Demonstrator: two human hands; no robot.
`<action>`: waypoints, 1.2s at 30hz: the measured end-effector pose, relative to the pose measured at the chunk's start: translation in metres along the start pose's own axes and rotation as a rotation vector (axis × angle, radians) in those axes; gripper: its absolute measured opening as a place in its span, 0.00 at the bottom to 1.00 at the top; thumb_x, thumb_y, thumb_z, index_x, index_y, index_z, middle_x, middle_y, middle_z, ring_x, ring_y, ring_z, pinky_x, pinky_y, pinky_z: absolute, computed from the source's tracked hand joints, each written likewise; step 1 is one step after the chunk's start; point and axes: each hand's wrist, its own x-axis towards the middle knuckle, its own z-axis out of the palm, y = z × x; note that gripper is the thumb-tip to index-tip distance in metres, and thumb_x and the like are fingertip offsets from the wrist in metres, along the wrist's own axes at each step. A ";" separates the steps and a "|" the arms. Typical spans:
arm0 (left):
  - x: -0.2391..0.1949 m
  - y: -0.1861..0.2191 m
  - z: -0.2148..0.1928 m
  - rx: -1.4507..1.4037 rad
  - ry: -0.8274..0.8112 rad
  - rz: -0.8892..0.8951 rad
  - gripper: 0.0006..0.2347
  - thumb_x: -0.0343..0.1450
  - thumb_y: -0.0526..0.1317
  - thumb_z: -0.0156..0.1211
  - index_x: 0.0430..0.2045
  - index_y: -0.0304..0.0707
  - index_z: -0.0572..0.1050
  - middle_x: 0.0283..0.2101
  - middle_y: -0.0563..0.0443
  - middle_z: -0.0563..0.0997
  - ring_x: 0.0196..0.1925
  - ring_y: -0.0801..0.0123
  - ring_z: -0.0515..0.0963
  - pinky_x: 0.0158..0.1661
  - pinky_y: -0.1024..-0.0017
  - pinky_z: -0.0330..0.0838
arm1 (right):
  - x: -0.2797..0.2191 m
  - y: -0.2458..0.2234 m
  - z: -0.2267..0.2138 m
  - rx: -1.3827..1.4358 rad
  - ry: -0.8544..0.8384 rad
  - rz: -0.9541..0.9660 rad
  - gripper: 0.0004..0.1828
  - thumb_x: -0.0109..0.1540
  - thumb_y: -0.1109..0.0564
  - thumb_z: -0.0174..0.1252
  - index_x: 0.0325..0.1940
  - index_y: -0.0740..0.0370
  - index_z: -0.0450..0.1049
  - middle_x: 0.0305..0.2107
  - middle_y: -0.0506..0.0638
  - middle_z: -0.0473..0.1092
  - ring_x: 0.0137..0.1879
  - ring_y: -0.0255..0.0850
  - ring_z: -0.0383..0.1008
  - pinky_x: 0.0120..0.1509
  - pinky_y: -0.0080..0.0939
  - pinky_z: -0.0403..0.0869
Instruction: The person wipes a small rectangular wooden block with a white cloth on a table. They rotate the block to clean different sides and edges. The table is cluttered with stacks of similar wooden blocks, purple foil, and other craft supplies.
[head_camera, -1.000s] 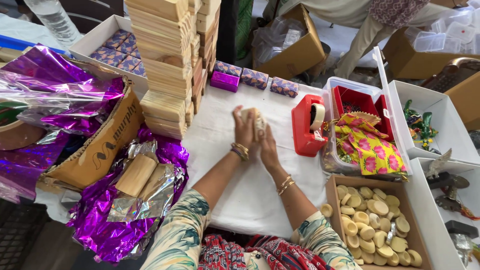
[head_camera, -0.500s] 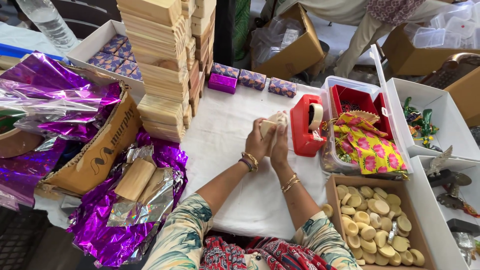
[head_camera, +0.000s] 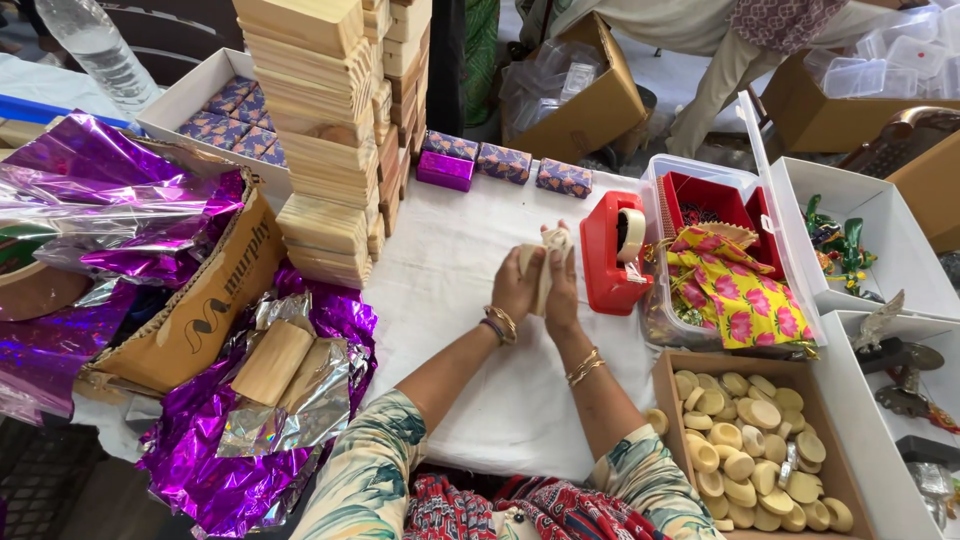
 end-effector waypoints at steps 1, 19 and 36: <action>0.001 -0.005 0.001 0.000 -0.002 -0.002 0.29 0.75 0.67 0.44 0.44 0.38 0.76 0.34 0.44 0.84 0.31 0.67 0.83 0.27 0.78 0.75 | -0.001 0.000 0.001 -0.001 0.003 0.002 0.31 0.74 0.45 0.39 0.80 0.52 0.47 0.72 0.54 0.57 0.75 0.47 0.57 0.78 0.43 0.60; 0.012 0.031 -0.026 -0.512 0.049 0.107 0.25 0.77 0.43 0.68 0.59 0.37 0.57 0.44 0.41 0.76 0.41 0.70 0.78 0.36 0.74 0.79 | 0.024 0.052 -0.056 -0.090 0.397 -0.125 0.24 0.68 0.35 0.56 0.44 0.59 0.70 0.38 0.43 0.66 0.43 0.31 0.68 0.46 0.34 0.73; 0.024 0.058 -0.074 0.074 -0.824 -0.285 0.21 0.71 0.53 0.60 0.56 0.46 0.78 0.40 0.47 0.84 0.34 0.69 0.86 0.28 0.70 0.84 | 0.032 0.036 -0.071 0.401 0.391 0.103 0.24 0.71 0.37 0.44 0.57 0.55 0.72 0.50 0.44 0.72 0.56 0.37 0.71 0.64 0.38 0.69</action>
